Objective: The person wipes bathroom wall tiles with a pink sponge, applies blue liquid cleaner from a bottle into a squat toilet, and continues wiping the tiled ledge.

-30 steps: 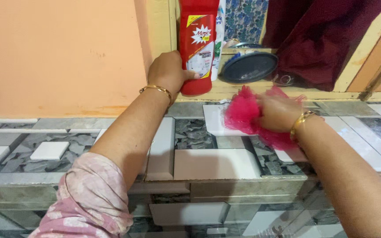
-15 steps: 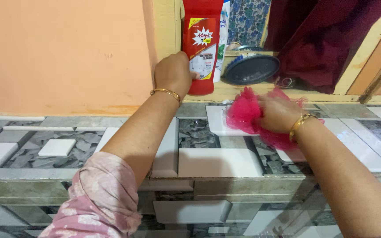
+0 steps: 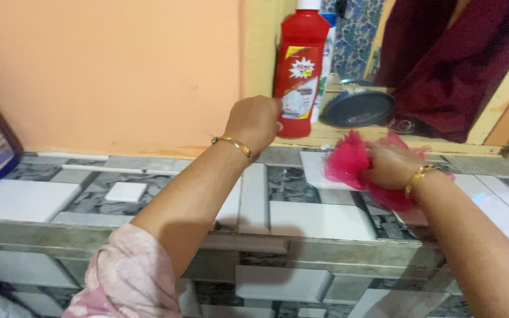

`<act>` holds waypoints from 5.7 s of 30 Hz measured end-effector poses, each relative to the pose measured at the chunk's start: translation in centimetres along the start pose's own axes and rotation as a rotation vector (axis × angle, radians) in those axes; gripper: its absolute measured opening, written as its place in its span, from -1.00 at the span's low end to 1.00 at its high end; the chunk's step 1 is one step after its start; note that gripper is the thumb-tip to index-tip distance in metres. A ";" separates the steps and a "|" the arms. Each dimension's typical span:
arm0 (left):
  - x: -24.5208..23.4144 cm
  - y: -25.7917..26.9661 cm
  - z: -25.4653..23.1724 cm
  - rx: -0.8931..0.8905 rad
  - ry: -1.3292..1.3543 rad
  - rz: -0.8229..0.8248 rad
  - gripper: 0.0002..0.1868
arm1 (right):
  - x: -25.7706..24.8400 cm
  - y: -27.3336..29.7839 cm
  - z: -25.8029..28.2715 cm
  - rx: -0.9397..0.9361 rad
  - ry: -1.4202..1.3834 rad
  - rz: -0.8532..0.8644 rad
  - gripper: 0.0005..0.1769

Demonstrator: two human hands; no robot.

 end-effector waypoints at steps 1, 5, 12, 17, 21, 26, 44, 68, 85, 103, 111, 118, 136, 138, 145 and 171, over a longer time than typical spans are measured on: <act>-0.5 0.7 0.4 -0.031 -0.006 0.038 -0.78 | -0.2 0.2 0.3 -0.006 0.046 -0.007 -0.51; -2.8 4.0 2.4 -0.125 -0.007 0.157 -0.76 | -0.6 1.2 2.4 -0.043 0.068 0.046 -0.55; -8.1 10.2 7.0 -0.256 0.066 0.120 -0.76 | -3.0 5.6 13.5 -0.264 -0.078 0.042 -0.47; -11.7 14.0 12.2 -0.322 -0.007 0.026 -0.77 | -6.0 8.5 24.0 -0.558 -0.131 -0.078 -0.38; -16.8 18.1 15.9 -0.216 -0.084 -0.393 -0.78 | -6.3 8.1 29.8 -0.514 -0.053 0.005 -0.53; -23.1 23.3 19.9 -0.121 -0.306 -0.659 -0.49 | -6.5 7.3 35.6 -0.598 -0.017 -0.027 -0.59; -23.9 29.5 30.5 -0.765 -0.265 -0.658 -0.41 | -7.2 11.0 38.0 -0.591 -0.165 -0.027 -0.38; -6.6 -1.9 -0.3 -0.147 0.919 -0.367 -0.27 | -0.5 5.9 -1.6 0.063 -0.158 0.002 -0.42; 7.7 -12.4 -6.0 -0.180 0.926 -0.388 -0.30 | 0.3 5.0 -3.9 -0.105 -0.132 0.010 -0.51; 6.0 -12.8 -5.5 -0.097 0.999 -0.588 -0.29 | -3.5 5.0 -2.9 0.149 0.072 -0.108 0.02; 0.4 -9.4 -6.0 -0.161 1.321 -0.635 -0.37 | -8.0 7.6 -2.0 0.175 0.120 -0.106 0.22; -3.9 -5.4 -9.2 -0.039 1.570 -0.568 -0.41 | -13.5 18.7 -2.0 -0.067 -0.449 -0.630 0.08; 1.6 14.1 -32.9 0.229 1.984 0.349 -0.29 | 8.4 42.6 -4.8 0.463 -1.527 -0.579 -0.27; 1.5 15.0 -34.7 0.260 2.120 0.511 -0.33 | 10.1 45.0 -4.5 0.496 -1.526 -0.561 -0.28; 2.0 17.2 -42.8 0.501 2.311 0.686 -0.52 | 14.8 50.7 -5.8 0.585 -1.469 -0.537 -0.27; -1.1 21.2 -59.7 1.380 0.825 -0.267 -0.64 | 16.5 65.3 -20.9 0.810 -1.109 -0.469 -0.17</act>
Point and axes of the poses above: each hand's wrist, its own y-axis away from the middle knuckle, its own x-axis out of the palm, z = x × y, the point moved 7 cm from there along -y, towards the middle knuckle, and after that the axes turned 8 degrees about x, right-handed, at the moved point
